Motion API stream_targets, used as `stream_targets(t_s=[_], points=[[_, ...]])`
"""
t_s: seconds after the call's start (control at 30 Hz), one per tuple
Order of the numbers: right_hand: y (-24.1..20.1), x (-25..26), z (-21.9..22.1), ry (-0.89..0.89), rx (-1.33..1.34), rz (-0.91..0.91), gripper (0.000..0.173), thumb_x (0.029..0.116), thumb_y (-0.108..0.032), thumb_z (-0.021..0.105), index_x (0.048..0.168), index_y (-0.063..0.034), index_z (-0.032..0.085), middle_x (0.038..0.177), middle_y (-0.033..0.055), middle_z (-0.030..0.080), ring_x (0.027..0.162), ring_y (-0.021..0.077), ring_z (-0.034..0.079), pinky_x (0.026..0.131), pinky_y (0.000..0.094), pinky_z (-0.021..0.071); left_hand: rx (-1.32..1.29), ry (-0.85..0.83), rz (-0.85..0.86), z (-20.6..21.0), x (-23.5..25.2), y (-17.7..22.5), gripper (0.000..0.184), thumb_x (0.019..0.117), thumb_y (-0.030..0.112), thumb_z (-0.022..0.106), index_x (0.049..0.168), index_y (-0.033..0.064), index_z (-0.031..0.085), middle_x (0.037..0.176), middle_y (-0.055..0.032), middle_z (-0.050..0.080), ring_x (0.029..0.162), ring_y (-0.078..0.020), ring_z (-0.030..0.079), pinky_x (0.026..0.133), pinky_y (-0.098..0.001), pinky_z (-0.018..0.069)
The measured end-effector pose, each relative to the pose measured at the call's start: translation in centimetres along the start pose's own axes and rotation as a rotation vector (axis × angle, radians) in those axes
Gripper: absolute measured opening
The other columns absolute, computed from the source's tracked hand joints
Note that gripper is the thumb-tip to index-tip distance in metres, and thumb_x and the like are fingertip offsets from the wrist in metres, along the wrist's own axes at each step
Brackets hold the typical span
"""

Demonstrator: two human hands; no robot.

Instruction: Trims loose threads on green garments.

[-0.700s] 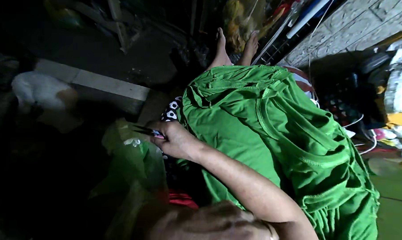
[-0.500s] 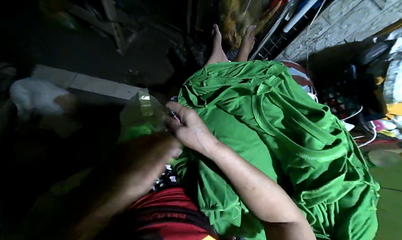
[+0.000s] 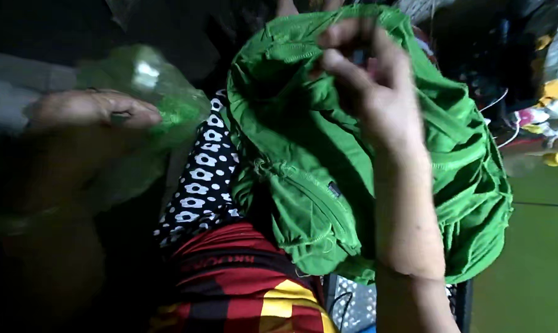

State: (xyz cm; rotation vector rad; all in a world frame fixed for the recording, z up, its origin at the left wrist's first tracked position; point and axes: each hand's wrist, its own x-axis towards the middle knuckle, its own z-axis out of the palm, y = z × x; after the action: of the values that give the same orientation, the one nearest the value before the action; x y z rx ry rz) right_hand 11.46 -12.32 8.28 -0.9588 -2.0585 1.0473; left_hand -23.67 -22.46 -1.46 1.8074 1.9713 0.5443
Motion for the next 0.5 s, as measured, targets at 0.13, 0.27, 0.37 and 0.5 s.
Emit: stream_targets(t_s=[0.13, 0.27, 0.37, 0.5], points=[[0.7, -8.0, -3.5, 0.1, -0.154, 0.143, 0.008, 0.1014, -0.01, 0.058, 0.108, -0.005, 0.059, 0.09, -0.0071, 0.064, 0.07, -0.0042, 0.058, 0.061, 0.0146, 0.0507, -0.164, 0.047, 0.259, 1.3, -0.8, 1.6, 0.039, 0.0992, 0.041, 0.058, 0.102, 0.0031, 0.067, 0.096, -0.0118, 0.066, 0.087, -0.016, 0.062, 0.08, -0.0402, 0.0516], [0.7, -14.8, -1.8, 0.039, -0.254, 0.278, 0.01, 0.0946, -0.013, 0.067, 0.099, -0.0047, 0.065, 0.082, -0.0045, 0.062, 0.064, -0.0048, 0.053, 0.056, 0.0125, 0.046, -0.264, -0.092, 0.408, 3.2, -1.4, 8.0, 0.029, 0.1008, 0.024, 0.057, 0.111, 0.0012, 0.071, 0.104, -0.0138, 0.068, 0.088, -0.02, 0.065, 0.082, -0.0431, 0.0548], [1.0, -16.5, 0.8, 0.04, -0.232, 0.222, 0.014, 0.0928, -0.017, 0.07, 0.095, -0.0028, 0.068, 0.087, -0.0007, 0.064, 0.072, -0.0034, 0.056, 0.065, 0.0123, 0.049, -0.343, -0.139, 0.517, 8.4, -1.0, 10.4, 0.026, 0.0911, 0.015, 0.07, 0.116, 0.0067, 0.073, 0.115, -0.0173, 0.065, 0.088, -0.0261, 0.066, 0.077, -0.0445, 0.0571], [1.0, -15.6, 3.5, 0.036, -0.383, 0.192, 0.029, 0.0961, -0.028, 0.068, 0.104, -0.0004, 0.072, 0.098, 0.0134, 0.07, 0.078, 0.0171, 0.068, 0.068, 0.0341, 0.0575, -0.32, -0.079, 0.598, 10.4, 0.3, 11.3, 0.017, 0.0932, 0.012, 0.065, 0.103, 0.0013, 0.075, 0.111, -0.0166, 0.065, 0.082, -0.0221, 0.064, 0.074, -0.0383, 0.0562]])
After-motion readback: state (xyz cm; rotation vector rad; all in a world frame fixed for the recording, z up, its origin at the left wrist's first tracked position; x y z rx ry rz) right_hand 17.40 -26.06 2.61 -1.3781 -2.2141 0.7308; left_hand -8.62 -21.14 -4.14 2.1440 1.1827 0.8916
